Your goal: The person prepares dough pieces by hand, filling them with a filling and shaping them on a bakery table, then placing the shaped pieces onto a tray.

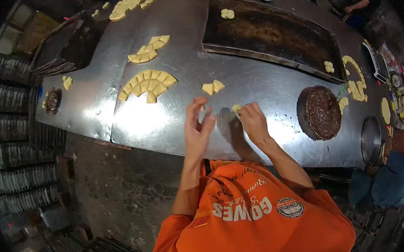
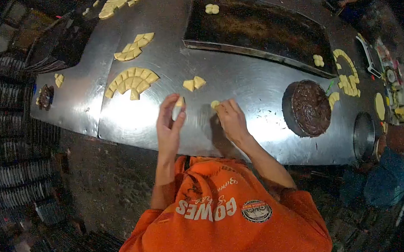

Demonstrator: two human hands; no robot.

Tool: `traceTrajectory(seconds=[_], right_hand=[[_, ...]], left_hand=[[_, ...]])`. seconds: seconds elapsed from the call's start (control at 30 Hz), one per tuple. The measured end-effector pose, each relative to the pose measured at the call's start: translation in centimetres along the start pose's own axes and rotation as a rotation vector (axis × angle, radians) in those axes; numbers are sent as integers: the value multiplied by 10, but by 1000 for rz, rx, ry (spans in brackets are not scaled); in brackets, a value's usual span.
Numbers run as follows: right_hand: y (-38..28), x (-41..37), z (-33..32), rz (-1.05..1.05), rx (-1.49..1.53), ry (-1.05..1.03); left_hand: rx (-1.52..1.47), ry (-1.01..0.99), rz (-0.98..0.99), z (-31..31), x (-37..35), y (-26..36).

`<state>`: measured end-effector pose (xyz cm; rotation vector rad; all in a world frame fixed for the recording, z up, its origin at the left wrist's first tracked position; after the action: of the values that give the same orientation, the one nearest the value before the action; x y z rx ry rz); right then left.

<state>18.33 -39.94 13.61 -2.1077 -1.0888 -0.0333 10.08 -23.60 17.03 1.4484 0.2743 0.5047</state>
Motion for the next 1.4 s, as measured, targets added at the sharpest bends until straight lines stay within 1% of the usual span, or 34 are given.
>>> traceTrajectory(seconds=[0.03, 0.07, 0.1, 0.17, 0.2, 0.3, 0.37, 0.4, 0.47, 0.5, 0.53, 0.57, 0.6, 0.63, 0.7, 0.77, 0.8, 0.83, 0.9, 0.97, 1.0, 1.03, 1.07, 1.1, 1.13, 1.17, 1.23, 1.27, 1.3, 1.33, 1.37, 1.4], right_hand=[[24, -20, 29, 14, -98, -112], [38, -49, 57, -35, -45, -186], [29, -64, 55, -96, 4, -143], [13, -65, 40, -106, -70, -159], [11, -64, 36, -98, -70, -164], [31, -34, 32, -37, -21, -137], [40, -7, 34, 32, -17, 32], [35, -7, 47, 33, -17, 23], [29, -13, 87, 111, -42, -216], [12, -31, 93, 88, -78, -329], [7, -47, 97, -9, 24, -261], [18, -59, 100, -113, 123, -198], [33, -64, 99, -153, 93, -238], [48, -54, 90, -3, 80, -253], [54, -26, 89, -98, -242, -146], [41, -8, 94, 86, -40, 10], [32, -15, 101, 56, -50, -67], [23, -25, 102, 42, -1, -49], [30, -42, 101, -106, 84, 2], [37, -35, 85, -192, -67, -87], [58, -29, 92, -57, -166, -89], [56, -21, 94, -55, -169, -103], [51, -9, 92, 43, -118, -26], [48, -2, 89, 142, -65, 63], [40, -11, 100, 41, -139, 16], [38, -23, 107, 52, -121, -40], [31, -37, 91, 1, 105, 6], [36, -36, 82, -102, -77, -39], [44, -37, 79, -200, -257, -95], [46, -25, 65, -83, -243, 9], [44, -18, 73, -68, -245, -4], [49, -9, 77, 80, -150, 93]], left_hand=[[1, 37, 10, -10, -2, 0], [28, 58, 5, -18, -5, 2], [59, 77, 1, -26, -8, 6], [63, 147, 19, -41, -17, 8], [76, 167, -17, -46, -22, 9], [70, 199, -69, -55, -29, 2], [53, 215, -91, -55, -32, -3], [42, 214, -110, -52, -30, -2], [27, 224, -141, -48, -38, -4], [39, 204, -115, -46, -38, -2], [51, 176, -76, -45, -33, 1], [47, 175, -63, -47, -28, 2], [62, 182, -59, -49, -28, 2], [76, 193, -66, -51, -32, 1], [98, 209, -90, -52, -28, -5], [260, 195, -191, -52, -18, -12], [292, 198, -210, -50, -12, -21], [296, 196, -192, -52, -2, -34], [322, 151, -222, -56, 22, -82], [454, 134, -237, -63, 55, -133], [694, 113, -204, -59, 71, -137], [931, 92, -171, -53, 82, -142], [923, 93, -182, -47, 85, -158], [1071, 131, -117, -40, 89, -172], [1219, 167, -33, -31, 97, -167], [1221, 160, -7, -23, 103, -166], [1015, 65, -199, -10, 101, -161], [1013, 34, -149, -3, 101, -151], [1010, 23, -153, -2, 102, -150], [781, 68, -101, -7, 101, -149], [552, 115, -57, -14, 97, -149], [547, 108, -68, -21, 93, -150]])
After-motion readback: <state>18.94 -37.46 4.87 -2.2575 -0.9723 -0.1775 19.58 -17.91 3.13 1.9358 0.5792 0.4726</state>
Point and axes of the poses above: each hand's wrist, its own x-axis towards the middle knuckle, its own z-axis out of the palm, y = z × x, the point moved 7 cm from there along x, towards the middle knuckle, and after that the axes turned 9 degrees about x, right-handed, at the moved point
